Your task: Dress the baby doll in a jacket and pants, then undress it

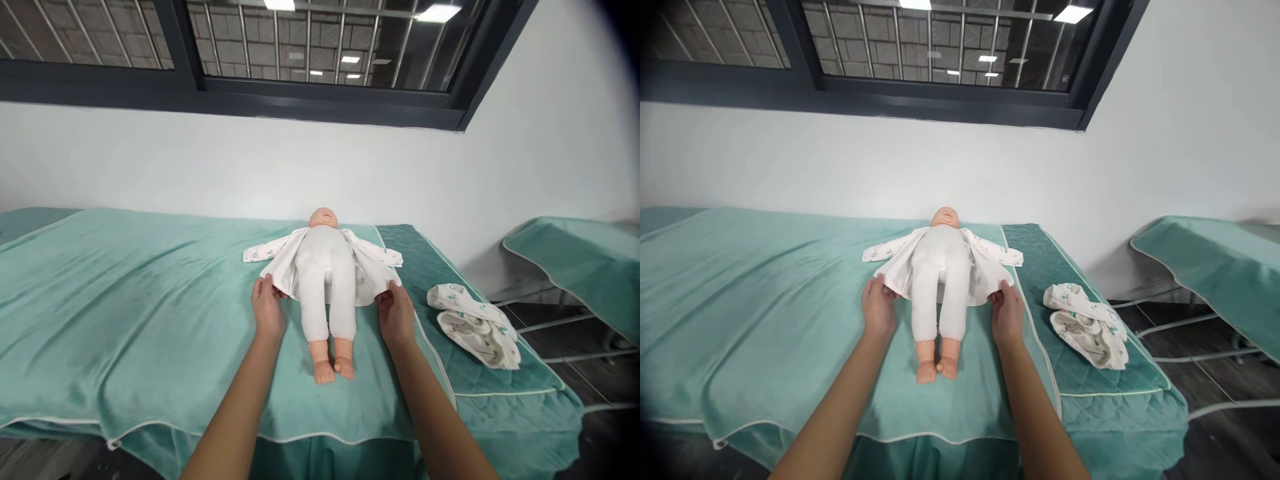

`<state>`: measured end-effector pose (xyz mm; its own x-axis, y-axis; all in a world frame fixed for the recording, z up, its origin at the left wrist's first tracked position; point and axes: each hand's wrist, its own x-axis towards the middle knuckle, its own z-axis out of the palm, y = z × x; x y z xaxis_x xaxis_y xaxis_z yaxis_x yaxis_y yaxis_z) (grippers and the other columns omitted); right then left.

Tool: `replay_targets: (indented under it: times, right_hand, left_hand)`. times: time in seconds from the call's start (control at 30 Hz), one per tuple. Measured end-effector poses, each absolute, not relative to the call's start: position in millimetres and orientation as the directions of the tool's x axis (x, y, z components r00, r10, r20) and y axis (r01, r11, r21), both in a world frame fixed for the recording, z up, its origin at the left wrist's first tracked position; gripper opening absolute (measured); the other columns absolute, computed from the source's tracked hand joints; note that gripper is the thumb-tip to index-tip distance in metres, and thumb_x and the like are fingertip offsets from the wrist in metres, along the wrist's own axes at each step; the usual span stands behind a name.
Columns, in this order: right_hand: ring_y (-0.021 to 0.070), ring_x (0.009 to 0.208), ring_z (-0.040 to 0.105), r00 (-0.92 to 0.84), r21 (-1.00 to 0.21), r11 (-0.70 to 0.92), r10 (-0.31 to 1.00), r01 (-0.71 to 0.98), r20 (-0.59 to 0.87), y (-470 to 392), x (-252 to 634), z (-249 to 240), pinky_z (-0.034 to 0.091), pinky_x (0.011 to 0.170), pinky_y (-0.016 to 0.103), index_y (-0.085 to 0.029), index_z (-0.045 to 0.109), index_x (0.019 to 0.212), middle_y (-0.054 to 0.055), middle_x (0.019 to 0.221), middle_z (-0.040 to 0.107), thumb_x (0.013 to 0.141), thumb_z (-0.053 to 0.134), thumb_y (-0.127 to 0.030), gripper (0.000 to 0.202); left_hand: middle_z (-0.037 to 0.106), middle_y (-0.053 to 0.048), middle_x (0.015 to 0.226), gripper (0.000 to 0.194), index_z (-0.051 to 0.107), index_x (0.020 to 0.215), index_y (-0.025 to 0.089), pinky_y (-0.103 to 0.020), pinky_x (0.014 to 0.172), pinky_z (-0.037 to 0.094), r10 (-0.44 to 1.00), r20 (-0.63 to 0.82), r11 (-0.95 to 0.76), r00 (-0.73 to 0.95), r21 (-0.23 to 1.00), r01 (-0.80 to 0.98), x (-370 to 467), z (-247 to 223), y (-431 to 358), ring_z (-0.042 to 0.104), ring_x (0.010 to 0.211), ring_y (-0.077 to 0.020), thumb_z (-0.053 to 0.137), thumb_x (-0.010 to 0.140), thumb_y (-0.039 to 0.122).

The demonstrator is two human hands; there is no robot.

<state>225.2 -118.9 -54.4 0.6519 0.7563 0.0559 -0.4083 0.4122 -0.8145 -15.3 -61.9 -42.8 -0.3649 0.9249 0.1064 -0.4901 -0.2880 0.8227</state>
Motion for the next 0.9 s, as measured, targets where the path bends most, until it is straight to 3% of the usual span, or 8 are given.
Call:
replay_targets:
  times: [0.3,0.37,0.47,0.53,0.6,0.67,0.73,0.9]
  right_hand:
    - [0.0151,0.084,0.06,0.697,-0.922,0.331,0.71,-0.2,0.103,-184.1,212.6,-70.7,0.048,0.072,0.025,-0.02,0.064,0.085,0.001,0.091,0.065,0.084,0.066,-0.041,0.021]
    - [0.0179,0.09,0.061,0.672,-0.965,0.253,0.727,-0.069,0.143,-196.8,215.6,-67.7,0.049,0.078,0.029,-0.022,0.064,0.09,0.002,0.098,0.066,0.087,0.061,-0.046,0.024]
    - [0.0211,0.097,0.06,0.575,-0.95,0.099,0.776,0.295,0.26,-209.2,237.8,-52.8,0.048,0.086,0.034,-0.023,0.064,0.102,0.005,0.106,0.066,0.093,0.05,-0.049,0.031]
    - [0.0233,0.097,0.06,0.479,-0.8,0.02,0.792,0.599,0.379,-216.1,264.5,-41.0,0.047,0.086,0.037,-0.022,0.062,0.107,0.008,0.106,0.066,0.095,0.046,-0.049,0.033]
    - [0.0275,0.1,0.06,0.349,-0.49,-0.084,0.804,0.868,0.481,-225.0,295.4,-33.0,0.046,0.087,0.041,-0.02,0.062,0.102,0.012,0.105,0.066,0.094,0.048,-0.049,0.033]
    - [0.0305,0.097,0.06,0.282,-0.158,-0.237,0.863,0.959,0.418,-237.1,323.6,-31.2,0.045,0.082,0.043,-0.02,0.062,0.1,0.012,0.1,0.066,0.095,0.048,-0.048,0.032]
    - [0.0317,0.096,0.061,0.265,0.048,-0.297,0.907,0.954,0.328,-251.1,344.1,-35.4,0.045,0.077,0.042,-0.02,0.06,0.099,0.012,0.1,0.066,0.095,0.048,-0.046,0.029]
    - [0.0315,0.103,0.061,0.216,0.198,-0.289,0.922,0.937,0.323,-273.7,368.0,-54.2,0.045,0.079,0.041,-0.019,0.061,0.103,0.013,0.106,0.066,0.097,0.041,-0.031,0.024]
  left_hand:
    - [0.03,0.009,0.054,0.033,0.037,0.067,0.021,-0.022,0.045,0.023,0.841,0.23,-0.383,-0.489,0.892,-0.241,-13.0,-40.5,-71.0,0.028,0.047,-0.0071,0.061,0.086,0.032]
    - [0.032,0.009,0.055,0.031,0.04,0.068,0.02,-0.021,0.048,0.025,0.831,0.269,-0.382,-0.488,0.913,-0.147,-12.7,-41.6,-73.0,0.03,0.049,-0.0075,0.06,0.088,0.034]
    - [0.036,0.008,0.059,0.029,0.043,0.07,0.02,-0.022,0.054,0.03,0.82,0.314,-0.375,-0.479,0.926,-0.035,-12.1,-43.0,-74.5,0.034,0.054,-0.0083,0.059,0.089,0.035]
    - [0.037,0.007,0.061,0.028,0.043,0.07,0.02,-0.022,0.056,0.031,0.819,0.323,-0.365,-0.475,0.931,0.005,-11.7,-43.0,-75.3,0.034,0.056,-0.009,0.058,0.089,0.035]
    - [0.038,0.007,0.062,0.028,0.043,0.07,0.02,-0.023,0.057,0.032,0.822,0.333,-0.353,-0.462,0.934,0.046,-11.8,-42.2,-77.5,0.035,0.057,-0.0097,0.057,0.09,0.036]
    - [0.037,0.006,0.062,0.029,0.043,0.07,0.02,-0.023,0.057,0.031,0.828,0.358,-0.345,-0.431,0.932,0.112,-12.7,-40.6,-83.4,0.035,0.058,-0.0103,0.055,0.091,0.036]
    - [0.039,0.006,0.063,0.028,0.045,0.071,0.02,-0.024,0.058,0.032,0.843,0.419,-0.364,-0.339,0.906,0.214,-14.2,-38.4,-94.8,0.038,0.059,-0.011,0.054,0.093,0.035]
    - [0.063,-0.005,0.099,0.01,0.059,0.092,0.019,-0.033,0.086,0.045,0.72,0.673,-0.679,0.17,0.634,0.369,-16.1,-33.8,-146.6,0.058,0.096,-0.0181,0.05,0.095,0.025]
